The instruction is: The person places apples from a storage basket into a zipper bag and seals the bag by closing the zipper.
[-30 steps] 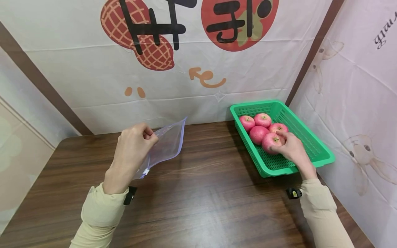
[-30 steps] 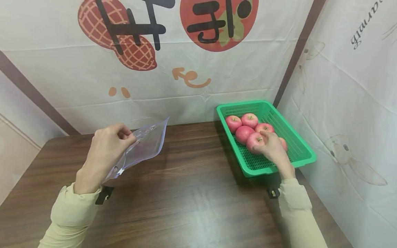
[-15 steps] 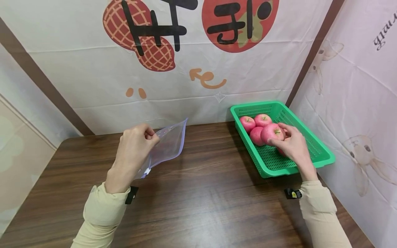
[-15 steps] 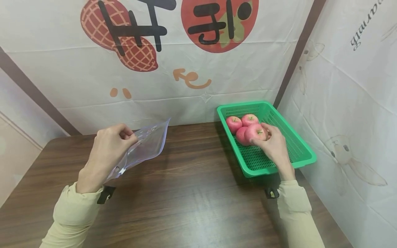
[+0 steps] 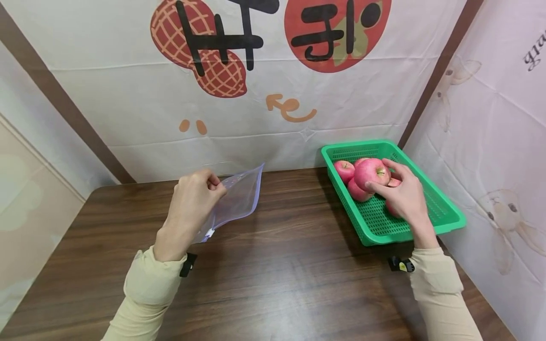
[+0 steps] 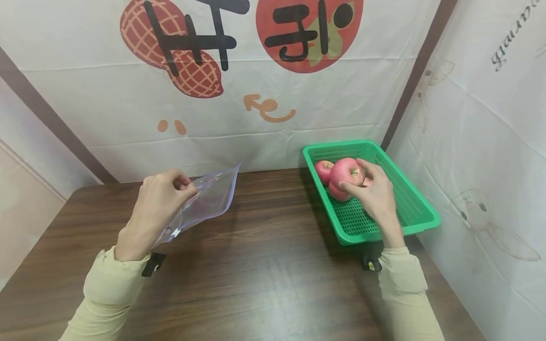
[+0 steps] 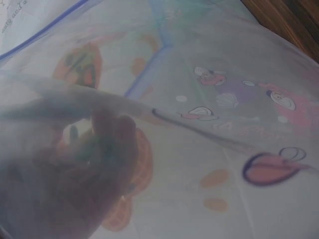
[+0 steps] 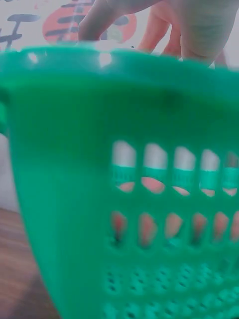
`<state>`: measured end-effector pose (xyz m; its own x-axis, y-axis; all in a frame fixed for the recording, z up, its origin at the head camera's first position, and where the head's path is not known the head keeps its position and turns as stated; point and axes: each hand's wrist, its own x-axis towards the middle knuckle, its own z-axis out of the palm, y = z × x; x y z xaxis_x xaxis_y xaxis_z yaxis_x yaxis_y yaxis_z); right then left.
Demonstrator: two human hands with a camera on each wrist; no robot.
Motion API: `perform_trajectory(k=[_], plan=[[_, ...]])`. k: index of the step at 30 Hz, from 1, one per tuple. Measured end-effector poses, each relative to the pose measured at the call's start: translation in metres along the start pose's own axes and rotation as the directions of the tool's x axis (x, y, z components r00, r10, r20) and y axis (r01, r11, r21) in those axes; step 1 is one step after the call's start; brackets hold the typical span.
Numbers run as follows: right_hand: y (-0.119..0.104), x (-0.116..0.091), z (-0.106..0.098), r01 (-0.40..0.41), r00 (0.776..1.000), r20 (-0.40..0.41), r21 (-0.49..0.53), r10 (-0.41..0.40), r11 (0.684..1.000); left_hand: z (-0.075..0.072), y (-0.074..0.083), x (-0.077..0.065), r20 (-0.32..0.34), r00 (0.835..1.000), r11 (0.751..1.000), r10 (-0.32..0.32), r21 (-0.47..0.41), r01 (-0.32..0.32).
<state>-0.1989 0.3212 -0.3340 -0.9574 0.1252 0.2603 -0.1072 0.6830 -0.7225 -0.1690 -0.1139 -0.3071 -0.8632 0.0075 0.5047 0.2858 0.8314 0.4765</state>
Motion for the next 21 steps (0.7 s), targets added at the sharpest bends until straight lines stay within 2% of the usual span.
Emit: perform_trajectory(k=[10, 14, 21], plan=[[-0.047, -0.002, 0.012, 0.073, 0.997, 0.012, 0.084, -0.074, 0.994, 0.004, 0.004, 0.000, 0.011, 1.000, 1.000, 0.002, 0.004, -0.002], [-0.064, -0.001, 0.021, 0.100, 0.994, 0.035, 0.153, -0.107, 0.983, 0.003, 0.004, 0.000, 0.026, 1.000, 1.000, -0.015, 0.007, 0.014], [-0.086, 0.000, 0.040, 0.170, 0.979, 0.071, 0.215, -0.189, 0.962, 0.007, 0.003, 0.001, 0.028, 0.999, 1.000, -0.017, 0.008, 0.017]])
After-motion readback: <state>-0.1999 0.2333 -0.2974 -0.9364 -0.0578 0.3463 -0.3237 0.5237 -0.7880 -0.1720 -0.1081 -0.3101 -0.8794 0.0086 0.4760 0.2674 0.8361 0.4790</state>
